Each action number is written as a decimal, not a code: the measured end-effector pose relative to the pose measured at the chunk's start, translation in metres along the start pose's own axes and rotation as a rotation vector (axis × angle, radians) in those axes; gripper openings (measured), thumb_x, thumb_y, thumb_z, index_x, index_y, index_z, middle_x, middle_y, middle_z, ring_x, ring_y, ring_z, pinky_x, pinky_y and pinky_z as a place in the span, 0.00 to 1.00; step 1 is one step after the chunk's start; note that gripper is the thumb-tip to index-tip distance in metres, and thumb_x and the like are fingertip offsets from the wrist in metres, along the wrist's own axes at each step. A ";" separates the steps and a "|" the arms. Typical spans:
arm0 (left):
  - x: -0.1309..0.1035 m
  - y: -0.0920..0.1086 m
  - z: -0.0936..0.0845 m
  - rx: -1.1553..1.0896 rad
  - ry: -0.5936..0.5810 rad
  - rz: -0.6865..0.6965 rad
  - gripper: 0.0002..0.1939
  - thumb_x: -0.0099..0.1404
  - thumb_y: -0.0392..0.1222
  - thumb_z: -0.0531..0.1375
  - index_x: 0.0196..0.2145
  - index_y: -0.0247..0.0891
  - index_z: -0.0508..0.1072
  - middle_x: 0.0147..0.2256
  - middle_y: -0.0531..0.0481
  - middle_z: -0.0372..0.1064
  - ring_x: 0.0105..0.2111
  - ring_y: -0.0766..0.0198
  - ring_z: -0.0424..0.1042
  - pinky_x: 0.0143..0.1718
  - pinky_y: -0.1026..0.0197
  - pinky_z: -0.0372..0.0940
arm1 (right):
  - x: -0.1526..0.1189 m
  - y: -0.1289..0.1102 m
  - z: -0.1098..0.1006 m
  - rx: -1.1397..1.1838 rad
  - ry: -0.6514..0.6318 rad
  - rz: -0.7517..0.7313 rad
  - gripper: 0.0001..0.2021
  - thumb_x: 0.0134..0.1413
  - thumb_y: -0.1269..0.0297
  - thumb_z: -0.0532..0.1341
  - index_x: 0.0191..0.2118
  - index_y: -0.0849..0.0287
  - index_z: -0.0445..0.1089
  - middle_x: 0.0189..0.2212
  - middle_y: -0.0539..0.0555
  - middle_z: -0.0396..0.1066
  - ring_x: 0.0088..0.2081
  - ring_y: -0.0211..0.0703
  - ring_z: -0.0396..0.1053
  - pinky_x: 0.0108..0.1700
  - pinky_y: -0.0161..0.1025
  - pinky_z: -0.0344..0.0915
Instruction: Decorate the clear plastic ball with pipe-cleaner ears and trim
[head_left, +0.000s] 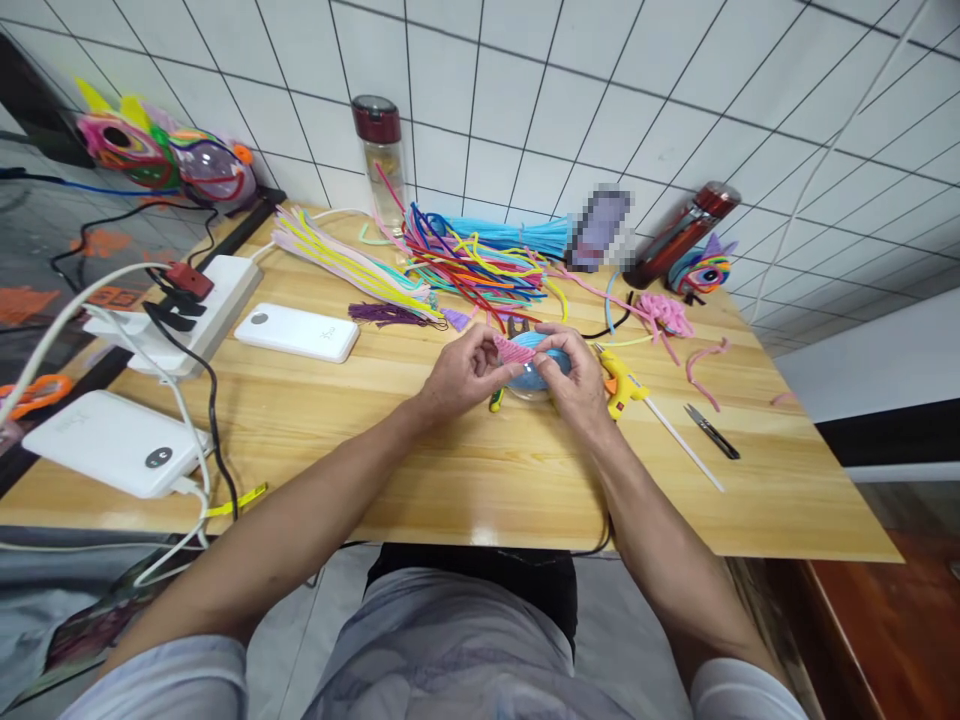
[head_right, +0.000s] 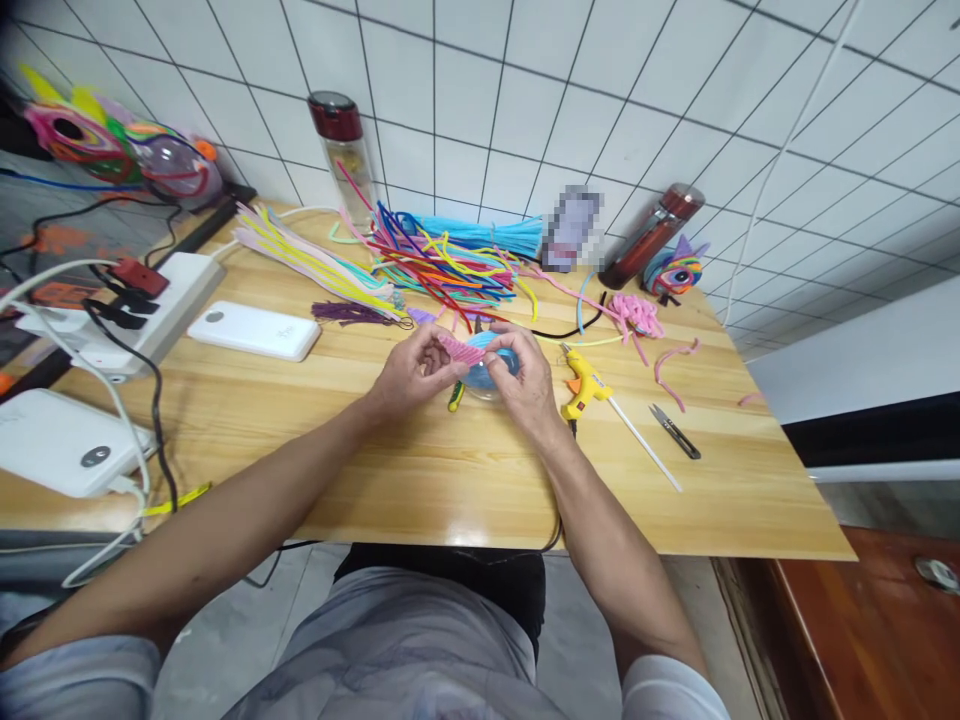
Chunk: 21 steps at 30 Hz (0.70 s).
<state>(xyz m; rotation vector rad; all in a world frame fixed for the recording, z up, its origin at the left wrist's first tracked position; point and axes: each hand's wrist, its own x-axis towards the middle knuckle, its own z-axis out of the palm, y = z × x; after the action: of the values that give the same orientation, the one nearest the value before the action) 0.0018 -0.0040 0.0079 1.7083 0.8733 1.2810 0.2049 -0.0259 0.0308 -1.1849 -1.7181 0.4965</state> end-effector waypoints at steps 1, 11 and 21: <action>0.000 0.002 -0.001 -0.040 0.064 0.017 0.18 0.63 0.51 0.70 0.41 0.41 0.69 0.27 0.59 0.62 0.25 0.69 0.61 0.26 0.65 0.57 | 0.000 0.000 0.000 0.007 0.001 -0.002 0.04 0.62 0.61 0.65 0.40 0.52 0.75 0.55 0.56 0.78 0.58 0.53 0.74 0.63 0.53 0.68; 0.015 0.002 -0.026 -0.267 0.341 0.019 0.05 0.63 0.42 0.58 0.30 0.40 0.67 0.26 0.55 0.65 0.20 0.71 0.56 0.23 0.64 0.52 | -0.001 -0.004 0.002 0.022 0.077 -0.042 0.15 0.66 0.52 0.64 0.52 0.53 0.73 0.55 0.59 0.78 0.59 0.54 0.74 0.63 0.54 0.69; 0.034 0.006 -0.029 -0.362 0.290 -0.070 0.19 0.68 0.57 0.60 0.29 0.42 0.59 0.22 0.61 0.58 0.15 0.74 0.53 0.17 0.68 0.49 | 0.000 -0.039 -0.024 -0.036 0.151 -0.154 0.11 0.67 0.56 0.64 0.51 0.53 0.75 0.52 0.58 0.80 0.58 0.55 0.76 0.63 0.55 0.69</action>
<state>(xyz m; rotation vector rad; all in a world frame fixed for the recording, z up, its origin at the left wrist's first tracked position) -0.0174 0.0292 0.0316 1.2197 0.7967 1.5560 0.2065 -0.0473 0.0708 -1.0769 -1.6782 0.2763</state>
